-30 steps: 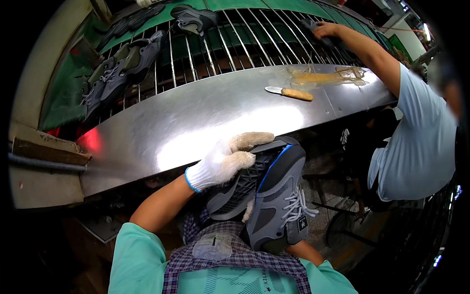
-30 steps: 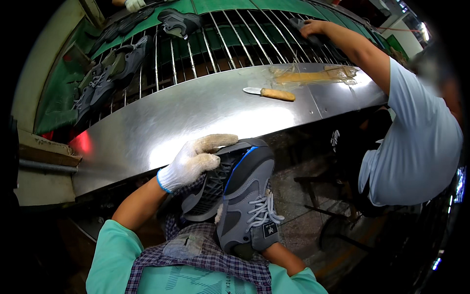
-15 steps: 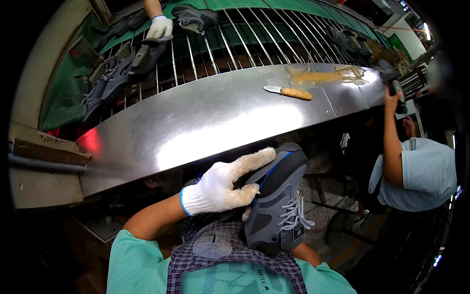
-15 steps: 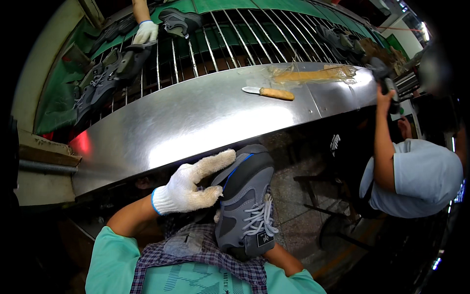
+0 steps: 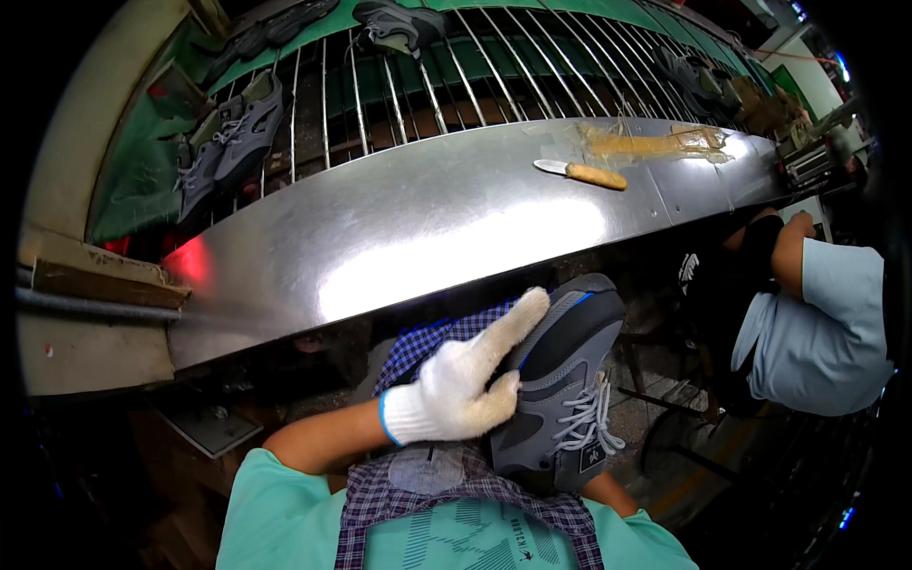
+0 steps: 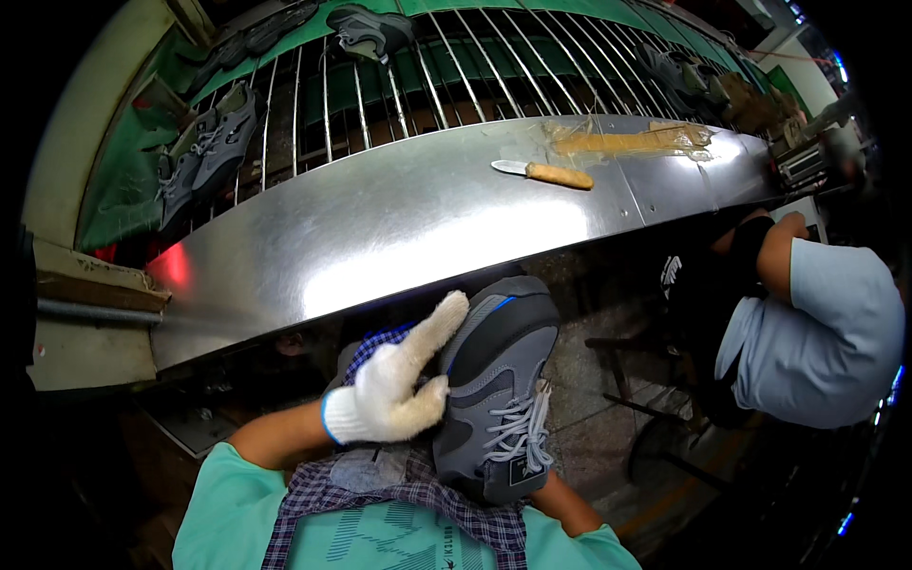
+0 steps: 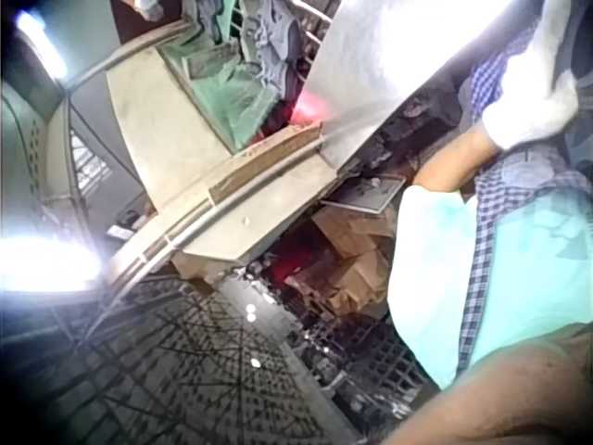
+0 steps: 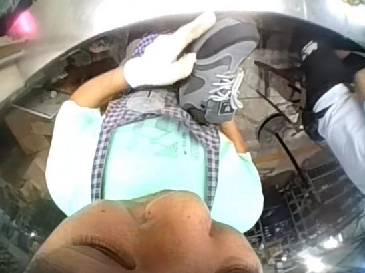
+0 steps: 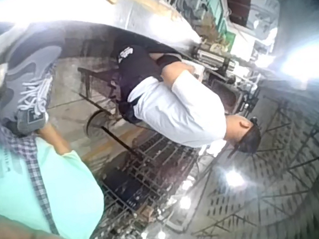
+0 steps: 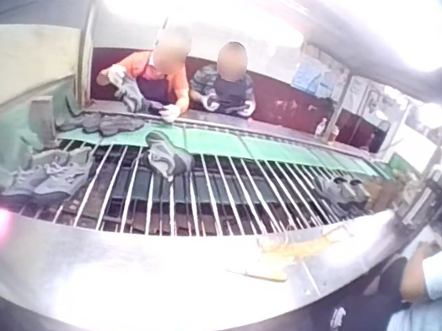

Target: The person uses a small tool and a cloth to clean the exterior of shoes before placing the shoes onto a moving conveyor belt.

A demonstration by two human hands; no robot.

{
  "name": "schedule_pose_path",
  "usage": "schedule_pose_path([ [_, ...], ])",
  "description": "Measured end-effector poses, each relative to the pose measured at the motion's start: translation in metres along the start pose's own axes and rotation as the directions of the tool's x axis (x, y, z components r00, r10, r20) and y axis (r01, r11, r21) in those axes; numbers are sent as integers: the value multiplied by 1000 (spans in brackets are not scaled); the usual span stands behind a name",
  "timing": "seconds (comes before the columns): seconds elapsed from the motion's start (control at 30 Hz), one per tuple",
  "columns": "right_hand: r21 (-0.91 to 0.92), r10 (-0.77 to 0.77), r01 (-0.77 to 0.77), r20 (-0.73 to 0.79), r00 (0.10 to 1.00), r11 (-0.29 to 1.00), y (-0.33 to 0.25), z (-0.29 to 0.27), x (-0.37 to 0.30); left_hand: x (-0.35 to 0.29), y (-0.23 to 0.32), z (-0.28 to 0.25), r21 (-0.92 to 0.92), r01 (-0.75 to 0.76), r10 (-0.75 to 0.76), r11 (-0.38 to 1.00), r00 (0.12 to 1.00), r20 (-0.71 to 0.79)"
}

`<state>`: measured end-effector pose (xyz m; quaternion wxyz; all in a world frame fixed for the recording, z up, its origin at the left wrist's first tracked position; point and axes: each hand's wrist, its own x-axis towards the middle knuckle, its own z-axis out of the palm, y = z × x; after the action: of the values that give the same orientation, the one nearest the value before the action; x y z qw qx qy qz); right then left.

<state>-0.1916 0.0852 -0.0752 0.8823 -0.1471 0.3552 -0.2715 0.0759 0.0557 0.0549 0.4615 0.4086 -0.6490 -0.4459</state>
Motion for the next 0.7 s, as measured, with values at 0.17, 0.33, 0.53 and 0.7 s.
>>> schedule_pose_path([
  [0.17, 12, -141, 143, -82, 986, 990, -14, 30, 5, -19, -10, 15, -48, -53, 49, 997, 996, -78],
  [0.33, -869, -376, 237, 63, 924, 435, -84, 131, -1, 26, -2, -63, -186, 69, -120, 980, 952, -281],
  [0.53, -971, -21, 189, 194, 981, -148, -102, 183, -43, 9, -28, -126, -84, 499, -484, 863, 862, 148],
  [0.7, -770, -275, 416, 586, 762, -484, -100, 144, -36, 0, -29, -124, 102, 471, -479, 876, 875, 74],
])
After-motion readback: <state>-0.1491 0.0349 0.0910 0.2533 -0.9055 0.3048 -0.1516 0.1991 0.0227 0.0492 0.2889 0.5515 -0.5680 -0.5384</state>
